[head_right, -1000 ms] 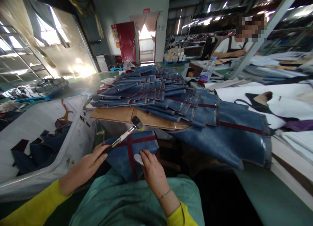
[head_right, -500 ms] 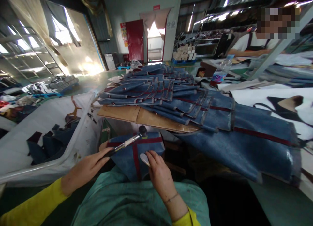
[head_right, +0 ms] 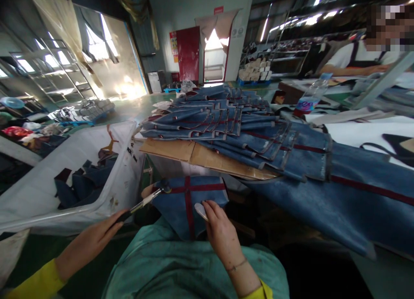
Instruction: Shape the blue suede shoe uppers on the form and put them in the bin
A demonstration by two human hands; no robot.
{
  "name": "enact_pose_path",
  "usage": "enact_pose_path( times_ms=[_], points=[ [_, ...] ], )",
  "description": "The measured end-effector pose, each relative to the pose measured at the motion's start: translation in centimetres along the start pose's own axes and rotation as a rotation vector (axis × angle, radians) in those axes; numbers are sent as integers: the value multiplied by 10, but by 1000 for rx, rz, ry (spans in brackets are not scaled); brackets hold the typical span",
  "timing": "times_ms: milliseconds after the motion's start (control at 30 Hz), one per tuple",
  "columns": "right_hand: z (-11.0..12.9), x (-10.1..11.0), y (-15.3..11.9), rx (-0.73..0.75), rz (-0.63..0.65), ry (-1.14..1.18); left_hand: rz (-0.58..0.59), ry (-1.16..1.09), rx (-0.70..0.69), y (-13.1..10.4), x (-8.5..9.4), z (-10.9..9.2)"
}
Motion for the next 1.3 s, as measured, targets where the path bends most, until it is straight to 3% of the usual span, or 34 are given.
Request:
enact_pose_path(
  times_ms=[133, 233, 333, 400, 500, 600, 733, 833, 900, 967, 1033, 1100, 1233, 1300],
  points=[
    [3, 5, 2, 18, -22, -32, -138, 40, 2, -15, 13, 18],
    [7, 11, 10, 40, -27, -35, -113, 48, 30, -22, 7, 31],
    [14, 14, 27, 72, 14, -18, -72, 41, 53, -15, 3, 36],
    [23, 13, 42, 102, 35, 11, -103, 20, 55, 3, 9, 33],
    [35, 8, 61, 143, 33, 55, -198, -29, 52, 47, 26, 19],
    [39, -4, 70, 132, 48, 49, -270, -39, 12, 107, 49, -7],
    [36, -13, 71, 93, 56, 62, -356, 104, -99, 195, 87, -55],
    [34, -12, 71, 74, 58, 85, -394, 235, -102, 260, 110, -79],
    [33, -11, 71, 67, 67, 90, -385, 255, -99, 294, 117, -88],
    [33, -11, 72, 72, 77, 99, -365, 262, -110, 313, 115, -93],
    [34, -11, 72, 87, 87, 107, -357, 274, -131, 312, 105, -97],
    [33, -12, 71, 103, 99, 102, -360, 271, -208, 289, 88, -106],
    [33, -14, 74, 125, 134, 90, -237, 121, -532, 204, 25, -131],
    [36, -15, 80, 146, 138, 87, -150, 48, -567, 167, -5, -131]
  ],
)
Point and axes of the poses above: each hand's wrist, its own y-axis towards the middle knuckle, its own x-axis out of the back of the hand, z = x × y, the point moved 9 cm from there along y, towards the middle knuckle, and after that the axes turned 1 degree about x, right-handed, at the moved point
